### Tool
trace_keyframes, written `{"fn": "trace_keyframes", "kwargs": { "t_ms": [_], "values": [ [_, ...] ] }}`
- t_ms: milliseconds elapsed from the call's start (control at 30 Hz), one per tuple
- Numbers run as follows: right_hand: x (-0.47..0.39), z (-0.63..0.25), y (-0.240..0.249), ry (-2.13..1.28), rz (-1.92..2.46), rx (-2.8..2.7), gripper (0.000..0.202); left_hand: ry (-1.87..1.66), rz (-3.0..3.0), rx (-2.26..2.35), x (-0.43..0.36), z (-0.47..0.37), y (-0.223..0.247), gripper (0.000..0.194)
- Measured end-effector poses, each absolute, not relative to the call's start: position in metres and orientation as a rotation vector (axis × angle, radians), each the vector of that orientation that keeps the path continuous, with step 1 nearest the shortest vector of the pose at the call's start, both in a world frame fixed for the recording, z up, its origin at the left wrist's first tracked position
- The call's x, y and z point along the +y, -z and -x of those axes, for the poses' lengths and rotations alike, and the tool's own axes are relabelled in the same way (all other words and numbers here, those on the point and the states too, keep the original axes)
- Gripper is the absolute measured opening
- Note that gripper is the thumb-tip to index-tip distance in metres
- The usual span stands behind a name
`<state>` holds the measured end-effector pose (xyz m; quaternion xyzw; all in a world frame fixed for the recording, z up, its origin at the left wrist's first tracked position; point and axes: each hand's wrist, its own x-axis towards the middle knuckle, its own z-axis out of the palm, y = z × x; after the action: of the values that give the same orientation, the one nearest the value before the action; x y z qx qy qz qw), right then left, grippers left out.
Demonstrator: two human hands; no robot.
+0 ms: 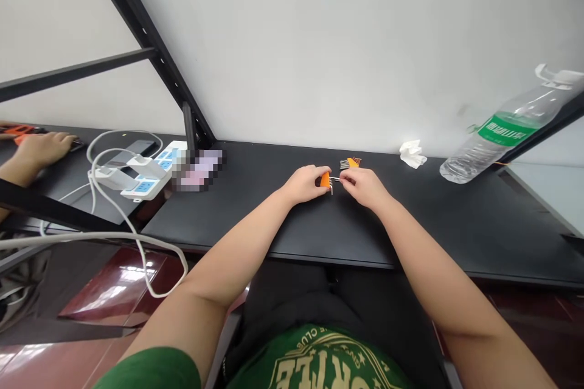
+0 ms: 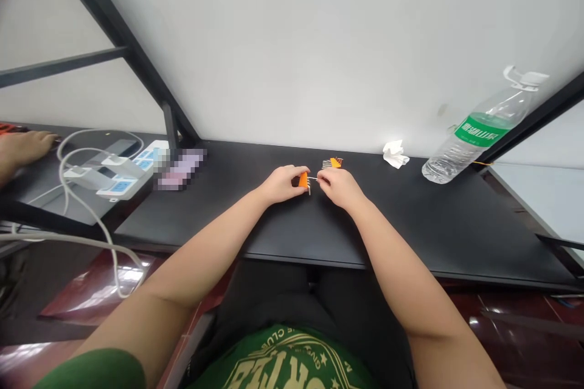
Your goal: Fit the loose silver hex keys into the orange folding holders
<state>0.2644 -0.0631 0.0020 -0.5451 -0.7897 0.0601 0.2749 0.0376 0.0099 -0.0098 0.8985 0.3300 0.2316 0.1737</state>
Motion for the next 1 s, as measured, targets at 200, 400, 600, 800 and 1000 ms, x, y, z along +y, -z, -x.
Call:
{"fn": "trace_keyframes", "kwargs": {
  "t_ms": [200,400,600,800,1000],
  "values": [
    [-0.062,-0.265,0.001,-0.195,1.445,-2.059,0.02,-0.635,-2.547,0.972,0.008,-0.036,0.009,0.049],
    [-0.065,-0.263,-0.004,-0.144,1.448,-2.133,0.024,-0.598,-2.61,0.972,0.006,-0.035,0.006,0.049],
    [-0.065,-0.263,0.001,-0.019,1.406,-2.2,0.027,-0.495,-2.71,0.951,0.002,-0.035,0.002,0.049],
    [-0.063,-0.267,0.007,0.058,1.336,-2.205,0.025,-0.438,-2.681,0.958,0.001,-0.035,0.001,0.048],
    [-0.063,-0.264,0.01,0.084,1.376,-2.253,0.027,-0.509,-2.647,0.895,0.003,-0.036,0.005,0.043]
  ]
}}
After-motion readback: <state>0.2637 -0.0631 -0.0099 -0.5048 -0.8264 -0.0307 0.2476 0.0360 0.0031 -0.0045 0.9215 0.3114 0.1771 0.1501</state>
